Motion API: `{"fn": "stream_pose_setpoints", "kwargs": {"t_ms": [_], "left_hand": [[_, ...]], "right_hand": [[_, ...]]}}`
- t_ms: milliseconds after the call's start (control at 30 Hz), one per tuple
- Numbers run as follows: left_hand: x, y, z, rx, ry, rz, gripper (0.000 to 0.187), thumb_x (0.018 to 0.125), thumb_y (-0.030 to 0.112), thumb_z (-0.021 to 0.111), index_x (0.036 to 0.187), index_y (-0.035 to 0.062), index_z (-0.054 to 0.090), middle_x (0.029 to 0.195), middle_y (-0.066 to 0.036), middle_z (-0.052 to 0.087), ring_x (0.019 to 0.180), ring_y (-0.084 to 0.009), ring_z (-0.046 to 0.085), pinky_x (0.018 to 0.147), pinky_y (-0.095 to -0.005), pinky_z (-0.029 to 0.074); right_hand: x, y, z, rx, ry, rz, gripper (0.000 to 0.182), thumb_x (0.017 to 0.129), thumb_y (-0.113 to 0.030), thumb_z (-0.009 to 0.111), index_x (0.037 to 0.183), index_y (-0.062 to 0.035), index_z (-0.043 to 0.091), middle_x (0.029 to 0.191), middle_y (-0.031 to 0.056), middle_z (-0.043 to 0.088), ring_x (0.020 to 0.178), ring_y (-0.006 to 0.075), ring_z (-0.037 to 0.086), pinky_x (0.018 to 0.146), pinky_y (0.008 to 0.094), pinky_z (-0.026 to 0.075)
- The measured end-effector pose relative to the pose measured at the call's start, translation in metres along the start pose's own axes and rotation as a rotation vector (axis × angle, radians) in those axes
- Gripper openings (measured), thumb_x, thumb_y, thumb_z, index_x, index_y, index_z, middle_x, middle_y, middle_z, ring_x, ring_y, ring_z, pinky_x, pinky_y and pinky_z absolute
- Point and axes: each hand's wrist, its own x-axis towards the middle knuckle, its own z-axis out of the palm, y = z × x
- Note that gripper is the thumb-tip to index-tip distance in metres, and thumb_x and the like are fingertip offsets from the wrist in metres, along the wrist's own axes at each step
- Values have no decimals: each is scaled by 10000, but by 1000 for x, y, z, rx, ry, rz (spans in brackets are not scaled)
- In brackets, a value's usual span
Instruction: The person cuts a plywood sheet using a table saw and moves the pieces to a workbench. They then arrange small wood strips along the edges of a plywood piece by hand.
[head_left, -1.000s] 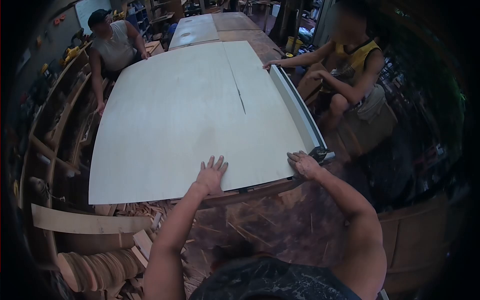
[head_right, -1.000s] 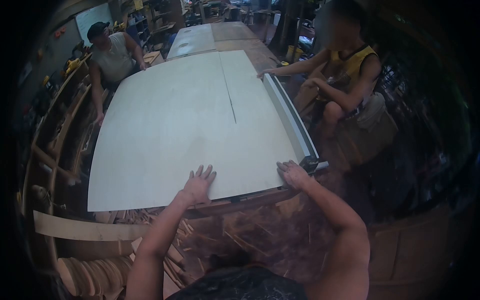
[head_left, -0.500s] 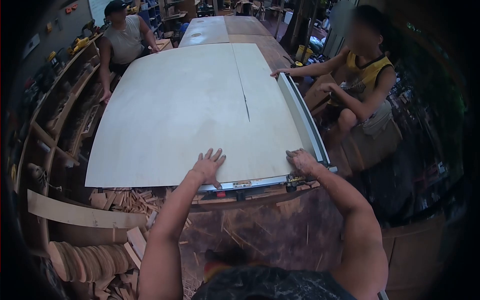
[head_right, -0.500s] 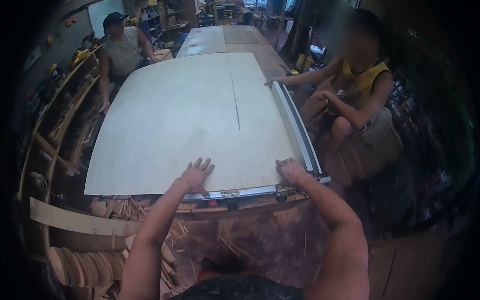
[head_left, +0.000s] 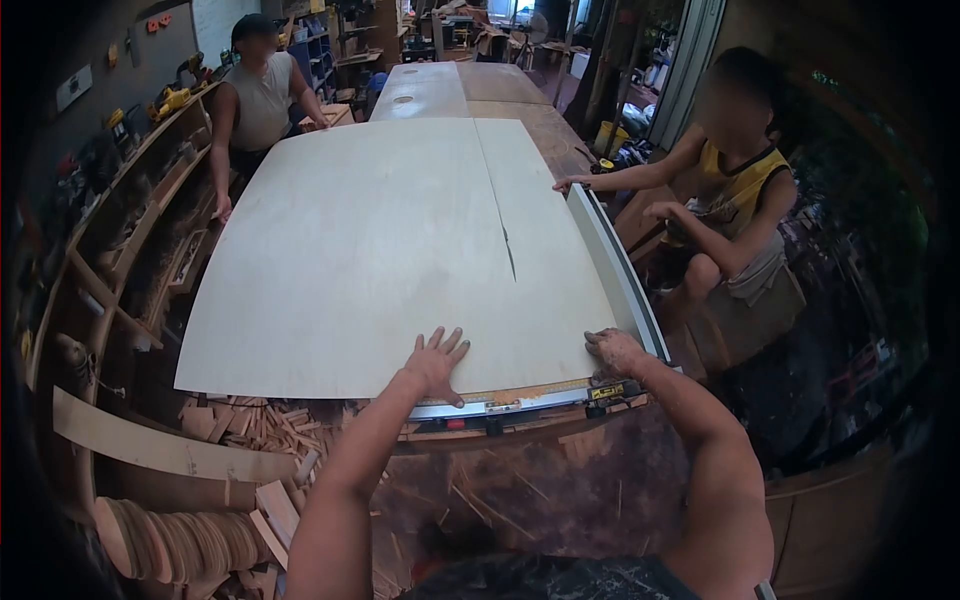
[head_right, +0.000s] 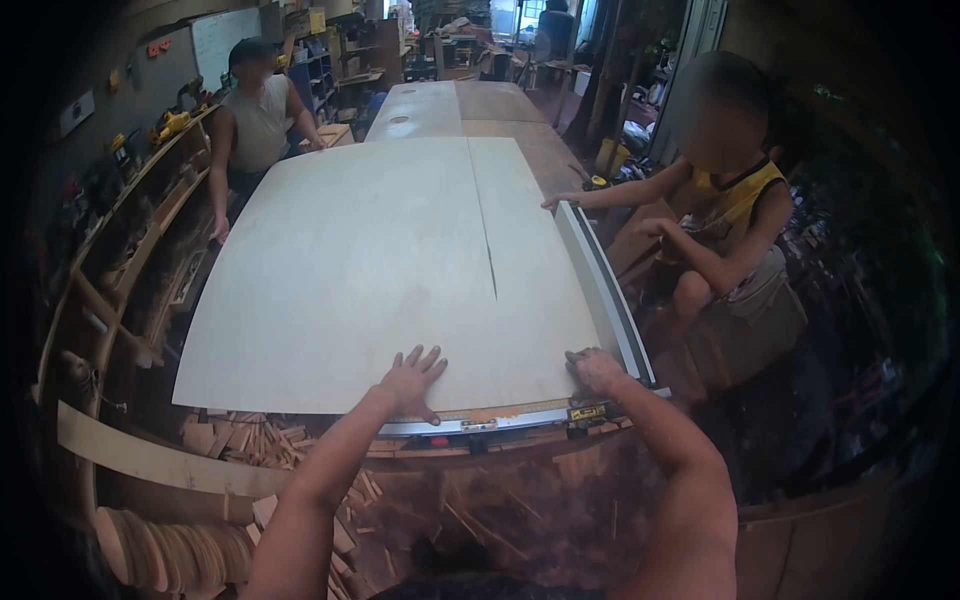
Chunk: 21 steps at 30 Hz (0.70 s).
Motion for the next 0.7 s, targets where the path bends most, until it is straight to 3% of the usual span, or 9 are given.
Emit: {"fn": "stream_pose_setpoints", "kwargs": {"t_ms": [100,367,400,500,700], "left_hand": [[0,3,1,-4,-8,0,1290,623,624,879,1628,107,255,1711,-167,147,1562,-438,132,1227,-649,206],[7,-1,-5,35,-35,-2,1275,646,594,869,1636,113,227,1715,-166,125,1563,-438,127,1220,-656,223],[9,-2,-7,34,-43,0,1267,652,584,867,1637,113,224,1716,-165,123,1563,-438,126,1221,-656,224],[8,-1,-1,37,-76,2,1245,671,559,860,1640,115,215,1717,-162,115,1563,-438,126,1220,-659,229],[9,-1,7,37,-75,-18,1239,681,574,859,1647,151,208,1729,-122,96,1573,-407,122,1212,-665,236]], "right_hand": [[-1,-9,-15,-38,-118,29,763,727,-416,856,1339,-26,618,1532,170,494,1356,352,516,1145,424,430],[20,13,21,11,-148,86,825,743,-476,845,1390,-26,601,1558,164,464,1364,357,505,1152,405,430],[10,6,5,-59,-125,12,823,744,-472,845,1394,-31,600,1570,155,454,1373,356,498,1154,403,429],[13,7,9,40,-129,91,814,744,-463,845,1390,-33,598,1585,146,438,1379,354,493,1153,402,430],[9,-1,-13,-55,-204,17,815,744,-449,848,1378,-17,576,1550,161,461,1362,347,503,1142,403,443]]}}
